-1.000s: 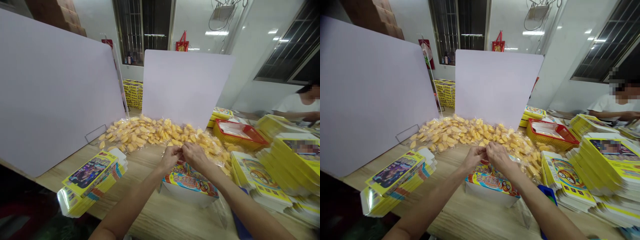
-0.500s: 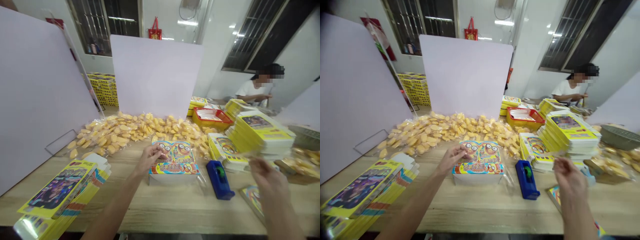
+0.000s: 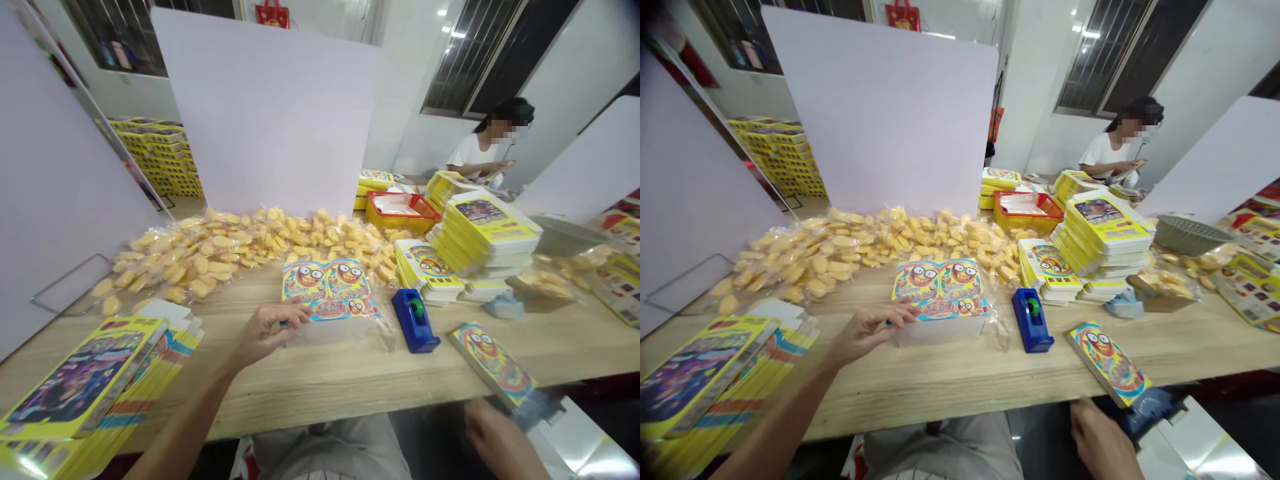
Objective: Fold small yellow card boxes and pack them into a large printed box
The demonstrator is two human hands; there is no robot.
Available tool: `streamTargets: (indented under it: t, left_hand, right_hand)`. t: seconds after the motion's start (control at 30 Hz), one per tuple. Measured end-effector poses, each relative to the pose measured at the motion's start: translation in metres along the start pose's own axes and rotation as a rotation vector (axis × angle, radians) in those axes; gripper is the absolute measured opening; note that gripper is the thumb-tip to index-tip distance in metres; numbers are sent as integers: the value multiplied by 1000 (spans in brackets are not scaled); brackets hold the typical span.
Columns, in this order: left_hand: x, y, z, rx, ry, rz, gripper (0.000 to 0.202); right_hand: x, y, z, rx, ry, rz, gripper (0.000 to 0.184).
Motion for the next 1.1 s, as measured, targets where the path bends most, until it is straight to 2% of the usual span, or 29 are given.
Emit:
streamTargets:
  t: [0.03,0.07,0.17,0.27,0.33,0.47,0.6,0.77,0.83,0.9,0.93,1.0,1.07,1.1]
  left_hand:
    - [0,-1,-1,17,-4,34,14]
    - [1,-2,-2,30,-7,63,15]
    - [3,-7,-5,53,5,124,18]
    - [5,-11,-5,70,7,152,21]
    - [5,-13,-5,75,2,176,23]
    - [8,-15,-5,78,5,247,21]
    - [11,-17,-7,94,4,276,21]
    - [16,-18,-11,104,-5,261,21]
    - [13,-19,-15,83,-44,224,23]
    - [7,-20,-20,13,-117,176,22]
    - [1,-20,-24,-38,-191,164,19]
    - [-16,-21,-36,-157,-444,196,15]
    - [-31,-21,-54,-306,-713,314,22]
    - [-33,-20,-62,-386,-780,376,26]
  right_hand:
    - [-8,16,19,-32,61,86,5]
    - [-16,35,39,-59,116,202,8]
    - [-24,84,89,16,265,589,30]
    - [-6,112,126,227,323,968,45]
    - [9,123,143,295,360,1090,46]
    - [19,141,165,239,398,1155,38]
    - [18,153,169,199,486,1112,33]
    - [25,150,163,210,517,1108,38]
    - [27,147,161,204,504,1107,38]
    - [28,144,159,194,489,1107,38]
    - [29,143,159,193,480,1109,38]
    - [29,141,157,200,464,1110,39]
    - [28,139,155,202,443,1109,39]
    - [28,139,155,200,436,1109,39]
Point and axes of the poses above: each hand's wrist, its own z-axis towards the middle knuckle, its own x-axis out of the palm, y = z × x, the point moved 8 cm from there along z, towards the middle knuckle, and after that the axes turned 7 degrees about -y, right-handed, at the moved point
